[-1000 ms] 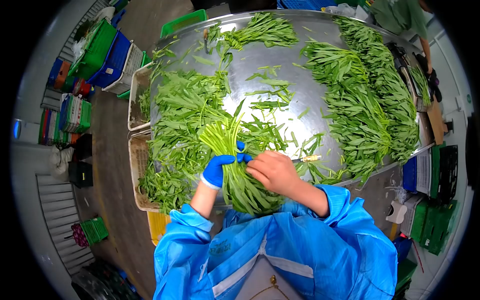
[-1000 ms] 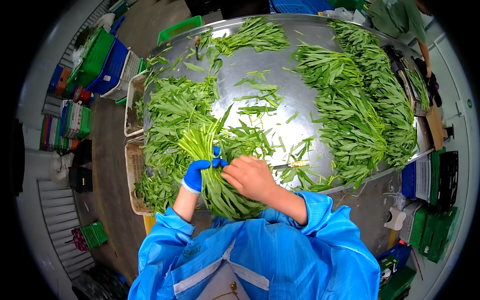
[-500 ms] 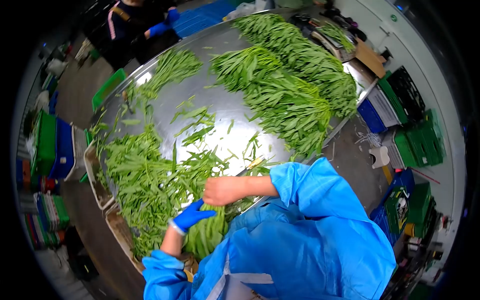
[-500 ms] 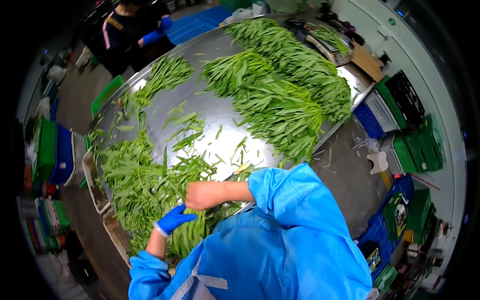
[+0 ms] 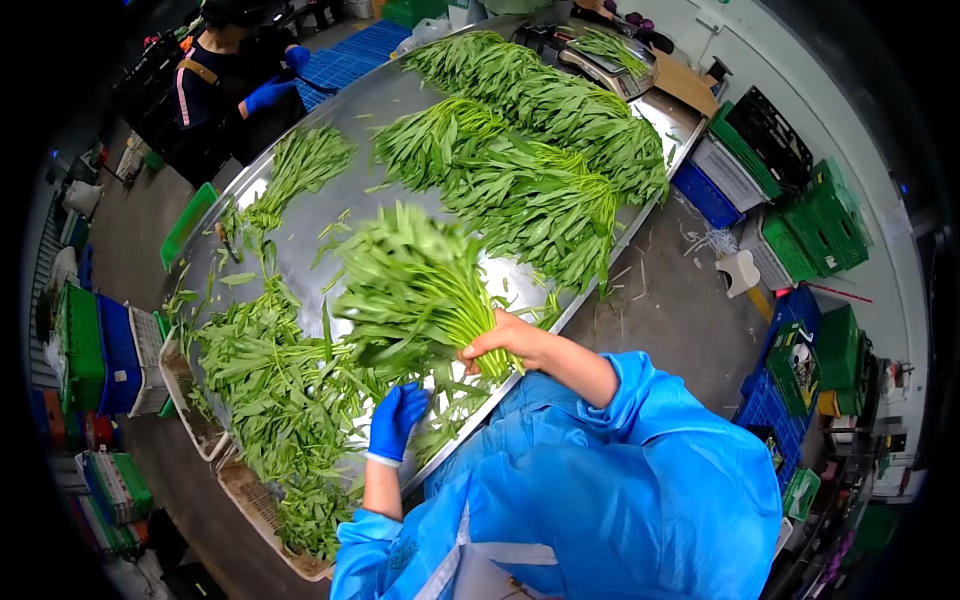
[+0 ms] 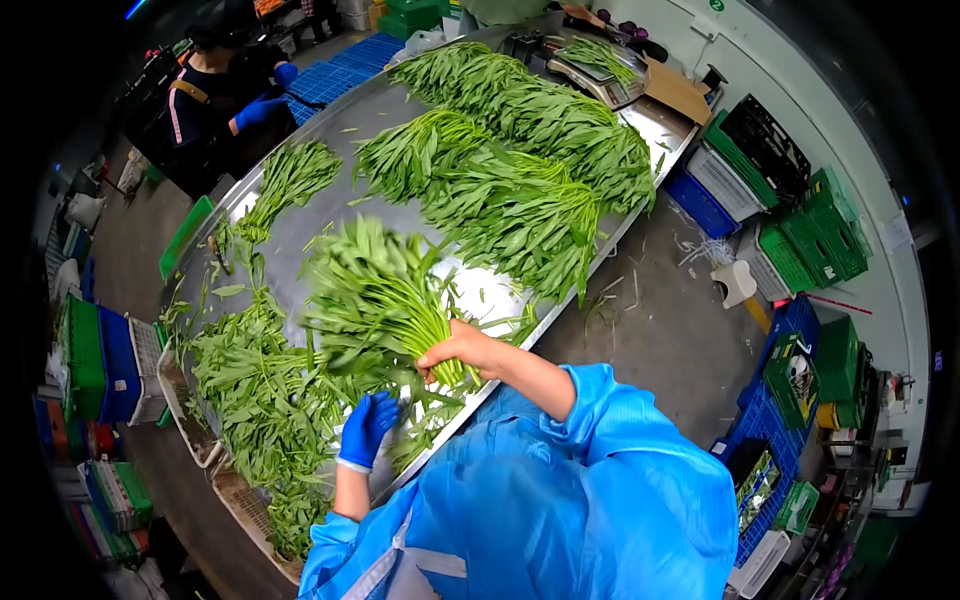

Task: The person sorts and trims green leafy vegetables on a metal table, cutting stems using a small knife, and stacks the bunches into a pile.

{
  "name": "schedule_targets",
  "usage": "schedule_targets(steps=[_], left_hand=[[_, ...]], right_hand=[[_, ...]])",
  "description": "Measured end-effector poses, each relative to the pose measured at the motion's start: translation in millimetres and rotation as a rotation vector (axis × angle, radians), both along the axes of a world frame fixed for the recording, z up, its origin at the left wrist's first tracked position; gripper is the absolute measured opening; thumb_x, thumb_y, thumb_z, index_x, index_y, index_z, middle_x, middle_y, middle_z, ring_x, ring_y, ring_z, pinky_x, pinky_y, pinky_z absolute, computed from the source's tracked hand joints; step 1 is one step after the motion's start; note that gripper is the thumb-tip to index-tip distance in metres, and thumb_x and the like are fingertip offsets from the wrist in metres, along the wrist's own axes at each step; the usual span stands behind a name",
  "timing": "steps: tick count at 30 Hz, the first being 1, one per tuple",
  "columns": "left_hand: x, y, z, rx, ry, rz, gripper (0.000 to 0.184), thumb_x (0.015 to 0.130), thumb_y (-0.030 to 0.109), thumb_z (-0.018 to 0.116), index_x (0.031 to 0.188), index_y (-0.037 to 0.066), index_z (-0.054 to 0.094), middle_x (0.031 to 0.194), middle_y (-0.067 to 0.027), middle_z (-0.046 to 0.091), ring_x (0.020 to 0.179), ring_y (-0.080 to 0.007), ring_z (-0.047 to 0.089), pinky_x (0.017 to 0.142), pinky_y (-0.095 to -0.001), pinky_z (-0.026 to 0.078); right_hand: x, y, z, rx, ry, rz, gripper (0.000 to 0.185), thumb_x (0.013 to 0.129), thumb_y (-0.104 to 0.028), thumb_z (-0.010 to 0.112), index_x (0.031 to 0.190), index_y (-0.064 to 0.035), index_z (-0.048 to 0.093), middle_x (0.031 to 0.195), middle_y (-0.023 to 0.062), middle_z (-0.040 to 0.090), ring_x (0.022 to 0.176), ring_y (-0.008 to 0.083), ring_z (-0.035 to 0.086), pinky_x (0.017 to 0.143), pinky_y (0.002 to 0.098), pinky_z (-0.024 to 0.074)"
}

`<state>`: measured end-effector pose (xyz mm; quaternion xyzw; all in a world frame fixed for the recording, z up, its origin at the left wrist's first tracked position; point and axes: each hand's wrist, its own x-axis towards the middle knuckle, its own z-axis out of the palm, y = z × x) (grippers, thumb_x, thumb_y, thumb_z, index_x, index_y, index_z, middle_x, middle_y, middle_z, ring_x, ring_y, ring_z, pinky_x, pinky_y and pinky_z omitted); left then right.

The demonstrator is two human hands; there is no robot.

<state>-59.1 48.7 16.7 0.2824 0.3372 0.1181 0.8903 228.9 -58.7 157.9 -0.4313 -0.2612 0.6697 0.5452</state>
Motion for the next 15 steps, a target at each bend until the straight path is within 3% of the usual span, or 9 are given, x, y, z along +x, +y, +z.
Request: schedule_targets(steps=[2,4,5,6,9,12,15], left_hand=[[23.2,-13.3,-5.0,-0.259,-0.131,0.133,0.046,0.098,0.039,0.046,0.127,0.003,0.053,0.124,-0.0152,0.059,0.115,-0.0295,0.055,0.098,-0.0423,0.045],[52.6,-15.8,10.0,-0.375,-0.282,0.190,0.049,0.098,0.043,0.043,0.129,0.006,0.051,0.128,-0.0149,0.056,0.122,-0.0306,0.051,0.101,-0.0442,0.042],[64.3,-15.1,16.8,-0.378,-0.309,0.198,0.050,0.098,0.043,0.043,0.130,0.006,0.050,0.129,-0.0148,0.055,0.122,-0.0305,0.050,0.102,-0.0443,0.041],[75.8,-12.2,23.6,-0.377,-0.339,0.212,0.050,0.098,0.043,0.043,0.130,0.006,0.050,0.130,-0.0148,0.055,0.123,-0.0304,0.050,0.102,-0.0444,0.041],[105.5,-5.0,36.6,-0.358,-0.390,0.248,0.052,0.098,0.045,0.042,0.132,0.006,0.048,0.132,-0.0146,0.052,0.124,-0.0300,0.048,0.103,-0.0446,0.039],[133.7,-3.0,47.3,-0.332,-0.406,0.312,0.054,0.098,0.046,0.041,0.134,0.006,0.046,0.134,-0.0144,0.050,0.126,-0.0295,0.046,0.105,-0.0448,0.038],[159.3,-6.3,55.1,-0.300,-0.411,0.372,0.056,0.098,0.047,0.040,0.135,0.006,0.044,0.136,-0.0142,0.048,0.127,-0.0291,0.045,0.106,-0.0450,0.036]], right_hand=[[-7.0,-14.5,-31.6,-0.009,-0.087,-0.039,0.024,0.082,-0.016,0.067,0.100,-0.0008,0.061,0.080,0.0110,0.065,0.073,0.0202,0.064,0.069,0.0340,0.0526],[-8.8,-28.5,-56.6,0.308,-1.103,0.064,0.030,0.080,-0.017,0.065,0.108,-0.0039,0.062,0.080,0.0118,0.067,0.075,0.0239,0.065,0.071,0.0369,0.0524],[-5.8,-32.8,-100.1,0.599,-1.474,0.094,0.035,0.078,-0.016,0.064,0.111,-0.0054,0.061,0.078,0.0124,0.067,0.075,0.0264,0.065,0.071,0.0388,0.0522],[-5.6,-38.6,-48.4,0.175,-1.647,0.485,0.041,0.071,-0.010,0.061,0.111,-0.0040,0.059,0.078,0.0150,0.065,0.078,0.0326,0.064,0.068,0.0430,0.0513],[19.4,-51.6,-63.6,0.318,-1.642,0.330,0.041,0.065,-0.003,0.059,0.106,-0.0002,0.058,0.084,0.0163,0.064,0.079,0.0344,0.063,0.067,0.0450,0.0502],[62.8,-53.8,-52.1,0.447,-1.638,0.118,0.050,0.061,0.001,0.061,0.112,-0.0010,0.057,0.088,0.0148,0.063,0.085,0.0341,0.061,0.074,0.0439,0.0487],[110.8,-50.1,-30.9,0.455,-1.629,0.078,0.055,0.059,0.005,0.061,0.113,-0.0015,0.057,0.090,0.0159,0.061,0.087,0.0347,0.057,0.078,0.0418,0.0455]])
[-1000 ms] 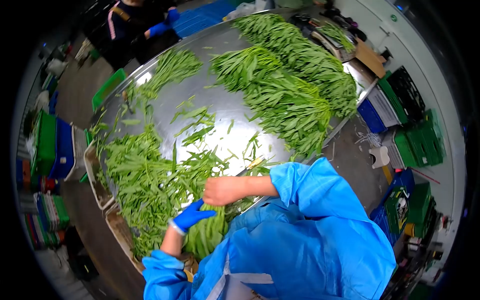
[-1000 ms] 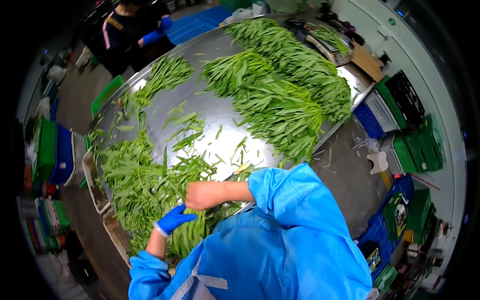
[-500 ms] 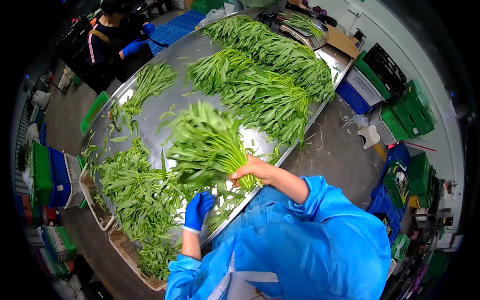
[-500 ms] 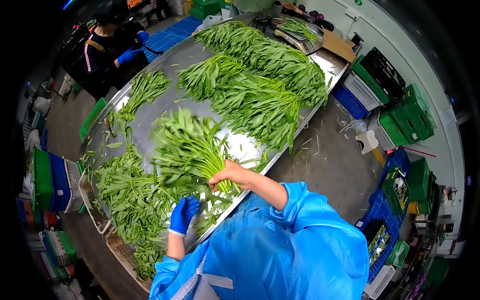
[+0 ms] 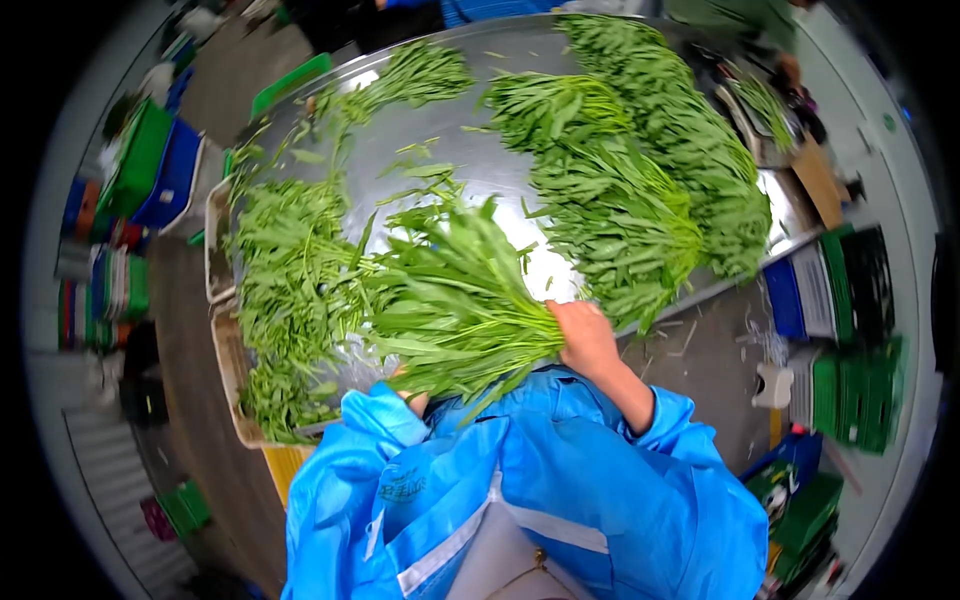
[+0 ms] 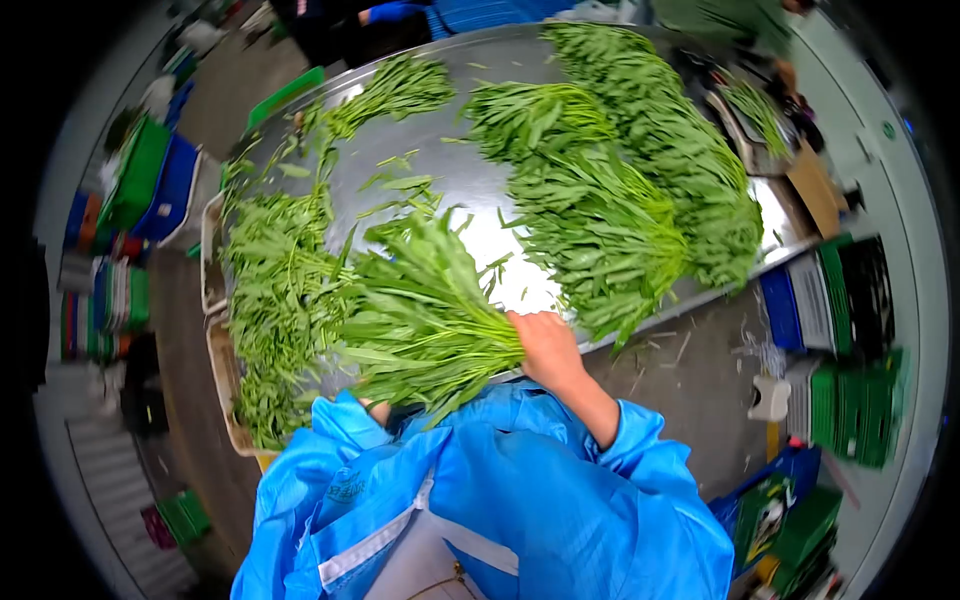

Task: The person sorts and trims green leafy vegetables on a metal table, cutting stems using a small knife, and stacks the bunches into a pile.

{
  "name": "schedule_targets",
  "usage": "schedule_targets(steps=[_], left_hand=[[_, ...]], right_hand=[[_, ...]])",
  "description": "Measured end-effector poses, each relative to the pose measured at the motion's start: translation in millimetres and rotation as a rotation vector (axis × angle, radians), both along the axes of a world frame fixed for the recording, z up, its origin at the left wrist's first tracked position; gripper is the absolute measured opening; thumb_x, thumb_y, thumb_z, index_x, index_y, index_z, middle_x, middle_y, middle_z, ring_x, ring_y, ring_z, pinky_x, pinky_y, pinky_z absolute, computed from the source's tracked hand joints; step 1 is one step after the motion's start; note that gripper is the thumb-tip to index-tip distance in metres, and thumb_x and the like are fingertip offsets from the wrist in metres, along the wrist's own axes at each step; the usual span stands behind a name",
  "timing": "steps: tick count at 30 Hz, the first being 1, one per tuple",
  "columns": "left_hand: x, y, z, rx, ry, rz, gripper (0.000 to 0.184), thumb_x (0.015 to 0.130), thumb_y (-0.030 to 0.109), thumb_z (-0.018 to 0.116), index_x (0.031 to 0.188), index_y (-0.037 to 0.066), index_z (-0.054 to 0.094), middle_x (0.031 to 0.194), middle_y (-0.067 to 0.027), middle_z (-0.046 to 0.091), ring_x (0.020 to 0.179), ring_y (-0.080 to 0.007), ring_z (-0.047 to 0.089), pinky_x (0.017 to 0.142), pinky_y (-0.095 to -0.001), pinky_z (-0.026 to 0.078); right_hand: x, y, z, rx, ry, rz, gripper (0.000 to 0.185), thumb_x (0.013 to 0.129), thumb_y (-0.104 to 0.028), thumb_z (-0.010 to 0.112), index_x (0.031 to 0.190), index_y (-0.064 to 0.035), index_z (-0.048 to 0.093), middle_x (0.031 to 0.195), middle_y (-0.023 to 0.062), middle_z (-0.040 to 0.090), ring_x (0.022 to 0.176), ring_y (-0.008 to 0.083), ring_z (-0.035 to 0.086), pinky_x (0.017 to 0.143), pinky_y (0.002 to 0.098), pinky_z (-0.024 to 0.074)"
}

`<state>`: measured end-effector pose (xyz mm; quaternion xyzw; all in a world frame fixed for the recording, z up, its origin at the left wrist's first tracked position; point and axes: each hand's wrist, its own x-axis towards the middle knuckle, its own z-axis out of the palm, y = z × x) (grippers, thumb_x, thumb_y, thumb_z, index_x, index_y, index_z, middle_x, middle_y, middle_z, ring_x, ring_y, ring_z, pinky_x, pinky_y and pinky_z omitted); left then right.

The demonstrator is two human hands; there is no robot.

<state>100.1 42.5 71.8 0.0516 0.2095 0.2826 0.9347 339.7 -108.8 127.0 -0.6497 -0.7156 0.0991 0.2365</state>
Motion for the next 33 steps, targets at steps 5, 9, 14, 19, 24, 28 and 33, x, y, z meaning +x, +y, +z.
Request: schedule_targets(steps=[5,9,14,19,24,28,33], left_hand=[[63.4,-1.8,7.7,0.009,-0.001,0.040,0.059,0.098,0.050,0.039,0.138,0.006,0.041,0.140,-0.0138,0.044,0.130,-0.0285,0.042,0.108,-0.0453,0.034],[110.6,5.6,16.0,0.009,0.009,0.064,0.062,0.098,0.051,0.038,0.140,0.007,0.039,0.143,-0.0136,0.041,0.132,-0.0279,0.040,0.110,-0.0456,0.032],[140.6,23.5,28.6,0.029,0.029,0.114,0.065,0.098,0.053,0.036,0.143,0.007,0.036,0.146,-0.0132,0.037,0.134,-0.0272,0.037,0.112,-0.0460,0.029],[145.6,62.2,46.9,0.098,0.068,0.176,0.069,0.098,0.056,0.035,0.146,0.007,0.032,0.150,-0.0129,0.034,0.137,-0.0265,0.035,0.114,-0.0463,0.027],[126.2,59.1,53.3,0.124,0.226,0.377,0.063,0.098,0.050,0.040,0.144,0.007,0.037,0.144,-0.0157,0.042,0.130,-0.0294,0.043,0.110,-0.0450,0.034],[121.6,48.5,38.9,0.188,0.604,0.388,0.045,0.099,0.035,0.046,0.133,0.005,0.049,0.130,-0.0132,0.055,0.112,-0.0223,0.055,0.095,-0.0351,0.045],[161.2,34.9,78.6,0.647,1.089,0.427,0.026,0.096,0.019,0.054,0.114,0.005,0.066,0.105,-0.0017,0.068,0.072,-0.0044,0.055,0.063,-0.0193,0.040]], right_hand=[[75.2,1.9,-15.2,0.089,0.045,0.008,0.062,0.055,0.006,0.060,0.116,0.0001,0.055,0.090,0.0146,0.058,0.089,0.0331,0.055,0.081,0.0409,0.0445],[123.6,6.5,-26.3,0.161,0.151,0.022,0.052,0.059,0.008,0.056,0.111,0.0029,0.057,0.087,0.0177,0.058,0.084,0.0364,0.056,0.077,0.0424,0.0443],[173.4,16.9,-40.7,0.162,0.243,0.034,0.041,0.068,0.003,0.059,0.109,0.0047,0.057,0.092,0.0212,0.060,0.086,0.0400,0.057,0.078,0.0444,0.0451],[203.9,29.0,-49.4,0.168,0.311,0.060,0.047,0.063,0.006,0.061,0.110,0.0042,0.057,0.093,0.0215,0.060,0.088,0.0409,0.057,0.080,0.0440,0.0460],[221.5,37.0,-55.0,0.072,0.479,0.027,0.051,0.063,0.004,0.065,0.113,0.0045,0.056,0.101,0.0225,0.062,0.096,0.0420,0.059,0.083,0.0430,0.0477],[235.5,41.6,-59.8,-0.065,0.652,-0.005,0.056,0.060,0.005,0.065,0.116,0.0025,0.055,0.105,0.0227,0.062,0.102,0.0410,0.059,0.084,0.0410,0.0480],[248.2,44.2,-75.6,-0.015,0.560,-0.038,0.059,0.060,0.006,0.065,0.118,0.0026,0.054,0.104,0.0217,0.062,0.101,0.0399,0.060,0.085,0.0399,0.0478]])
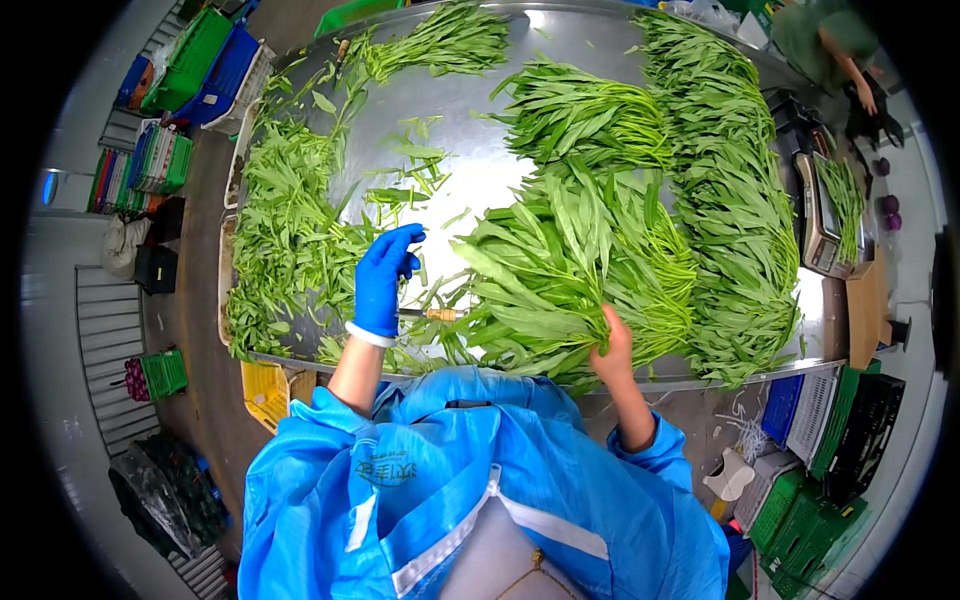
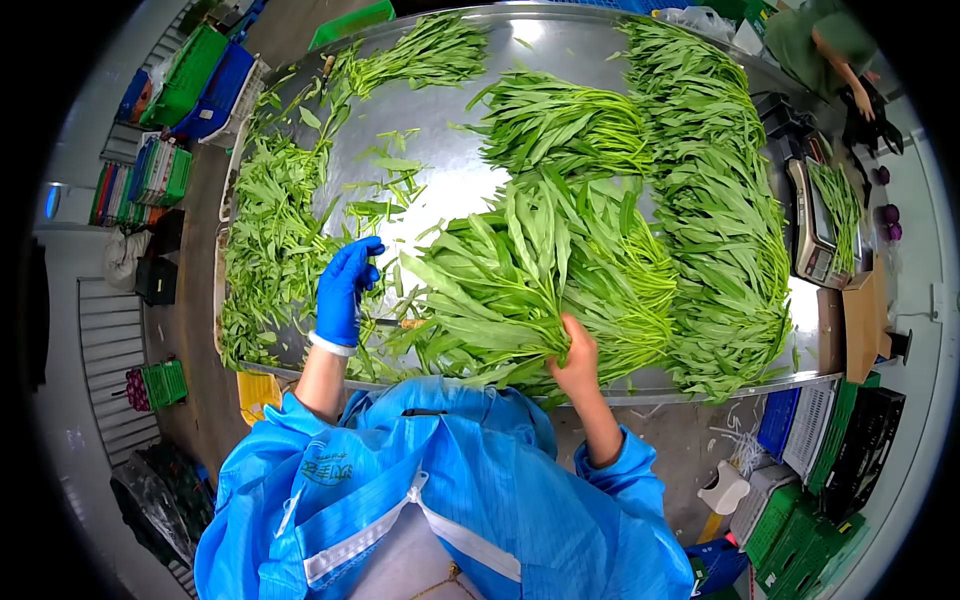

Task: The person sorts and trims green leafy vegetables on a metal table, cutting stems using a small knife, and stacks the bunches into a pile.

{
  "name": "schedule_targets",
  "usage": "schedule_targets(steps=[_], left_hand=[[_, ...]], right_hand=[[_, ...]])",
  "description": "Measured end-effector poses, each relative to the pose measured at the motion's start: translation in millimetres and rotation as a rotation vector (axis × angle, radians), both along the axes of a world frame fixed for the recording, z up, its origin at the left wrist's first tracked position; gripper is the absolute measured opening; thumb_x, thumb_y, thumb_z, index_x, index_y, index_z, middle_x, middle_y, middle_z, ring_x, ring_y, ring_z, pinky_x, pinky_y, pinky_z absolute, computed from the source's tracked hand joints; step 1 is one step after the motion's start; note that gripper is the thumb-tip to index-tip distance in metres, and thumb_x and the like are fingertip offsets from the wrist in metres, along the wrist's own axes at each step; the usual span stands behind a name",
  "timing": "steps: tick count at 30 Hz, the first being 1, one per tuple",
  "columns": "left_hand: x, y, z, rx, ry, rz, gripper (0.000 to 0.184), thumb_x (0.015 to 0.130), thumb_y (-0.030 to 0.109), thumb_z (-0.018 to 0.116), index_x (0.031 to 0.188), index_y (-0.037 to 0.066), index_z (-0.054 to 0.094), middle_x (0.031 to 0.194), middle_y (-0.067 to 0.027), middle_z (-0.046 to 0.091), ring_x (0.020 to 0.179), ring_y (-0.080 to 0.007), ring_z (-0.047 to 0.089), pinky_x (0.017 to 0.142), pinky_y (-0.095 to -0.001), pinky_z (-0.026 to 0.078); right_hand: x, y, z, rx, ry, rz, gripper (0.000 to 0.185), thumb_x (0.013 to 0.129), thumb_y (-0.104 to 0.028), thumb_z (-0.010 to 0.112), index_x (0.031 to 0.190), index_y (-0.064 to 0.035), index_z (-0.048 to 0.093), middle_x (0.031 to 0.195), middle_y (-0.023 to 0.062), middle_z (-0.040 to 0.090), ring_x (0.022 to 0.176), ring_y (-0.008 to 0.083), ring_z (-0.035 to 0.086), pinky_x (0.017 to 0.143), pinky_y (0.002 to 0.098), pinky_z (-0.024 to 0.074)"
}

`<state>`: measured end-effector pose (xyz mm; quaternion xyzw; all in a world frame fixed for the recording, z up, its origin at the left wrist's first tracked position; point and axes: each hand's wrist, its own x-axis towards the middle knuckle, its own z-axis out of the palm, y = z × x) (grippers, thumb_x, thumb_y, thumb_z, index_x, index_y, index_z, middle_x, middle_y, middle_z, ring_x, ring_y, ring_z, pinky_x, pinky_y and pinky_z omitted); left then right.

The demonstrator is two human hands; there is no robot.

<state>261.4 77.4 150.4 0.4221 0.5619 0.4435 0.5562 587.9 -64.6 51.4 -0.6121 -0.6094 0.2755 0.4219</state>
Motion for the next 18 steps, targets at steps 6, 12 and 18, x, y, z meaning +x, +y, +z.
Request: schedule_targets(steps=[6,12,18], left_hand=[[41.6,0.0,42.9,0.060,0.055,-0.401,0.048,0.087,0.009,0.064,0.134,0.009,0.053,0.120,0.0000,0.062,0.071,-0.0031,0.051,0.069,-0.0203,0.046],[29.2,4.4,12.9,0.308,0.417,-0.274,0.014,0.085,0.003,0.065,0.097,0.006,0.072,0.088,-0.0053,0.067,0.077,-0.0116,0.059,0.068,-0.0252,0.046],[-32.6,20.0,-4.6,0.208,0.407,-0.072,0.016,0.089,0.006,0.063,0.104,0.002,0.069,0.095,-0.0025,0.067,0.082,-0.0089,0.059,0.074,-0.0234,0.048]], right_hand=[[-0.5,10.3,7.6,-0.050,0.059,0.027,0.058,0.060,0.007,0.066,0.117,0.0033,0.054,0.106,0.0223,0.062,0.102,0.0399,0.060,0.085,0.0396,0.0480],[5.5,-0.5,6.9,-0.071,-0.131,0.052,0.061,0.059,0.004,0.072,0.118,0.0015,0.056,0.110,0.0219,0.063,0.104,0.0392,0.060,0.088,0.0418,0.0485],[59.0,13.2,34.1,0.000,-0.341,0.061,0.051,0.065,-0.003,0.073,0.115,-0.0018,0.061,0.109,0.0192,0.065,0.104,0.0361,0.061,0.089,0.0414,0.0487]])
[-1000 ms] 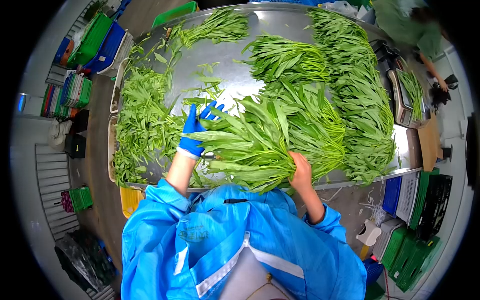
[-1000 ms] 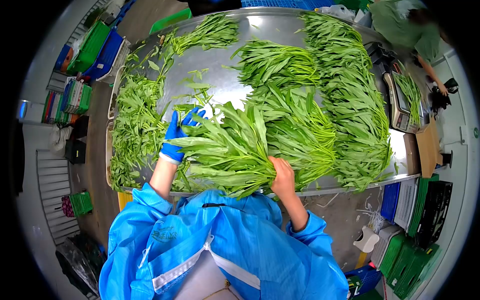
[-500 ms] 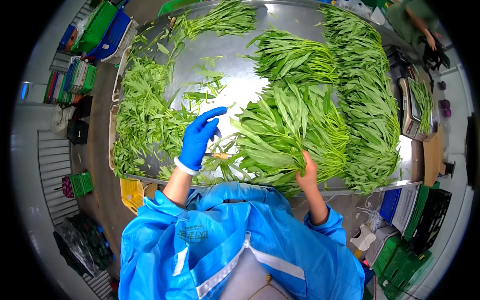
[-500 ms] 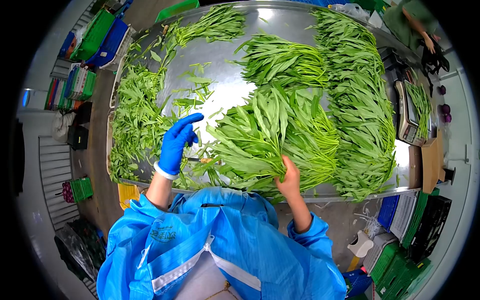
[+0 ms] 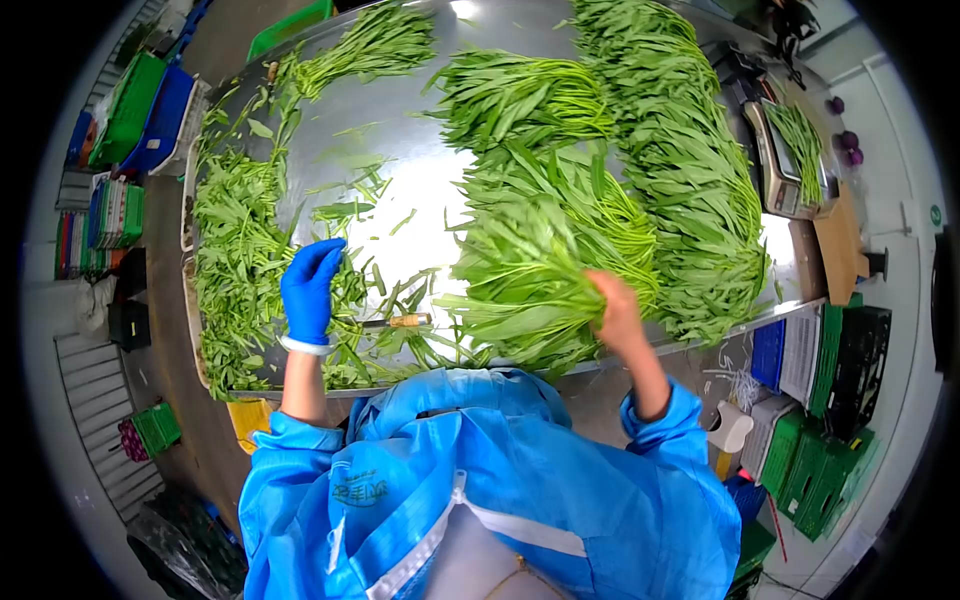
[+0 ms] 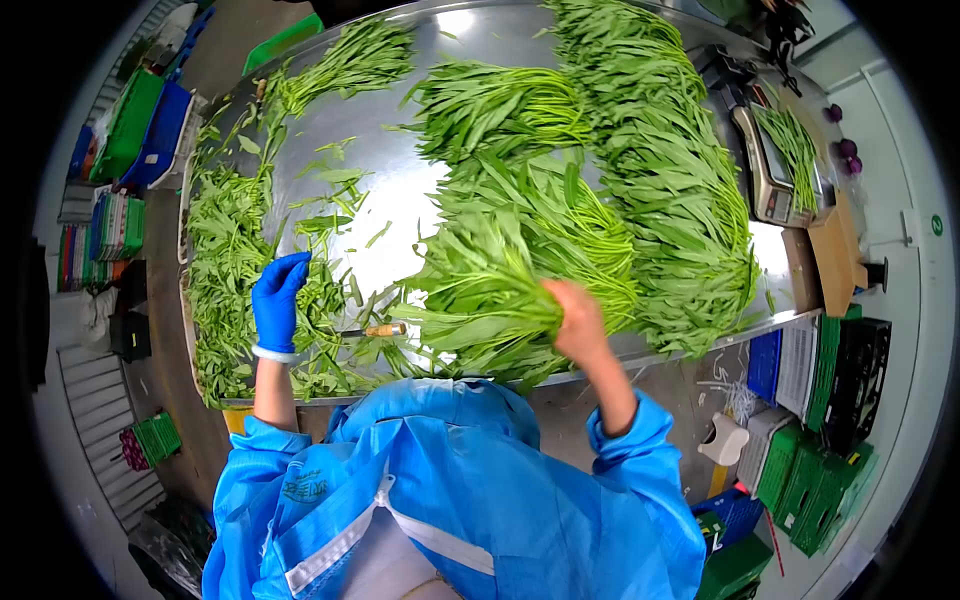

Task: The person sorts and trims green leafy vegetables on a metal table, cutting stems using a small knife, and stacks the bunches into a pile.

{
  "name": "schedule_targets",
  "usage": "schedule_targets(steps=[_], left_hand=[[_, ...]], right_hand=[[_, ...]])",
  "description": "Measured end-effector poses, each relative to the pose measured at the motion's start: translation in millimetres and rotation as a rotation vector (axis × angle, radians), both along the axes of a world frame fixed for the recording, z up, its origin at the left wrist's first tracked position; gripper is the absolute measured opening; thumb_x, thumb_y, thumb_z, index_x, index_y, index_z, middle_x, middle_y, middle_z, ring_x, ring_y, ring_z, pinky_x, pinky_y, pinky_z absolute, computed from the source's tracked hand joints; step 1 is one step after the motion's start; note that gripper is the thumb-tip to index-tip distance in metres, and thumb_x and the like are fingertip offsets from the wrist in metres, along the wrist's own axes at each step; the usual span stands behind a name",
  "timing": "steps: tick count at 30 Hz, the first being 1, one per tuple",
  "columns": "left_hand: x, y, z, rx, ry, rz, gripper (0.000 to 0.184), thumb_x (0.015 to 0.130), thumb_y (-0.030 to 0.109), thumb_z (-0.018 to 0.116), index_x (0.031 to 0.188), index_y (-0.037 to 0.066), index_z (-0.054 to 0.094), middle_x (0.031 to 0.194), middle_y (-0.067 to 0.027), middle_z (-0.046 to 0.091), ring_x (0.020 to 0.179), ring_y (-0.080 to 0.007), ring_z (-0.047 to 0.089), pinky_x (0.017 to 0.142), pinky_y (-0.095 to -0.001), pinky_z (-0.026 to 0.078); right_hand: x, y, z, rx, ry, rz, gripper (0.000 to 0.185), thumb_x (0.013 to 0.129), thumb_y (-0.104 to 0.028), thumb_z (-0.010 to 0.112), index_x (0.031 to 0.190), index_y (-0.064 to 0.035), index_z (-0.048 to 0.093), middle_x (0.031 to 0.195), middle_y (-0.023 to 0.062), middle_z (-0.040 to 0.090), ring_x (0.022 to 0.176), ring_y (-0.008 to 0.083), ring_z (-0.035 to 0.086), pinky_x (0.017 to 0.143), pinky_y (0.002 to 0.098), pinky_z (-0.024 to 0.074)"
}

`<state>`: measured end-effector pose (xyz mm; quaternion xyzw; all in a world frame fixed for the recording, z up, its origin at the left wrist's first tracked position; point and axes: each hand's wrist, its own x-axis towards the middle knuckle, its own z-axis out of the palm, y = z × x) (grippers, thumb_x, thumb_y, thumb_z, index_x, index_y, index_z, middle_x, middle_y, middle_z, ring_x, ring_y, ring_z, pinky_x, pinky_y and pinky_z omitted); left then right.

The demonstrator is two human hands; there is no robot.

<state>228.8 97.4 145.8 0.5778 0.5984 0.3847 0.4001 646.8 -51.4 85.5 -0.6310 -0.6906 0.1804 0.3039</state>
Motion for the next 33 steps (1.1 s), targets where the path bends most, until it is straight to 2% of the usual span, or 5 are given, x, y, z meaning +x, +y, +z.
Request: schedule_targets(steps=[5,9,12,27,33], left_hand=[[-27.3,-14.0,-34.0,-0.201,-0.016,-0.060,0.020,0.091,0.006,0.061,0.110,0.002,0.067,0.099,-0.0030,0.068,0.083,-0.0086,0.059,0.076,-0.0235,0.049],[-29.9,-29.2,-67.3,-0.253,0.048,-0.187,0.023,0.091,0.006,0.061,0.113,0.001,0.066,0.101,-0.0047,0.068,0.086,-0.0101,0.061,0.077,-0.0247,0.050],[-36.5,-38.0,-88.1,-0.240,0.139,-0.276,0.024,0.088,0.007,0.064,0.111,0.003,0.066,0.101,-0.0077,0.067,0.087,-0.0150,0.063,0.078,-0.0271,0.050],[-84.8,-43.7,-130.9,-0.247,0.469,-0.500,0.033,0.083,0.019,0.069,0.114,0.008,0.064,0.110,-0.0154,0.064,0.103,-0.0310,0.061,0.089,-0.0372,0.048],[-88.4,-21.5,-125.7,-0.155,0.525,-0.676,0.035,0.083,0.021,0.068,0.116,0.008,0.063,0.114,-0.0151,0.063,0.106,-0.0323,0.060,0.093,-0.0382,0.046]], right_hand=[[80.8,48.2,53.4,0.019,0.100,0.154,0.042,0.072,-0.008,0.067,0.114,-0.0041,0.063,0.099,0.0159,0.067,0.096,0.0329,0.063,0.090,0.0402,0.0479],[119.7,73.5,35.7,-0.174,-0.470,0.178,0.051,0.076,-0.005,0.064,0.126,-0.0093,0.055,0.110,0.0133,0.063,0.105,0.0318,0.058,0.098,0.0434,0.0418],[143.4,61.9,-72.2,-0.331,-1.090,0.019,0.071,0.076,0.003,0.058,0.141,-0.0191,0.041,0.133,0.0121,0.049,0.122,0.0329,0.046,0.103,0.0501,0.0350],[53.6,6.8,-25.7,-0.055,-0.352,-0.173,0.056,0.080,0.001,0.059,0.133,-0.0085,0.047,0.134,0.0166,0.047,0.121,0.0354,0.046,0.103,0.0450,0.0361],[27.3,3.5,-46.5,-0.040,-0.367,-0.165,0.031,0.075,0.007,0.052,0.100,-0.0033,0.064,0.114,0.0124,0.062,0.112,0.0328,0.053,0.097,0.0417,0.0397]])
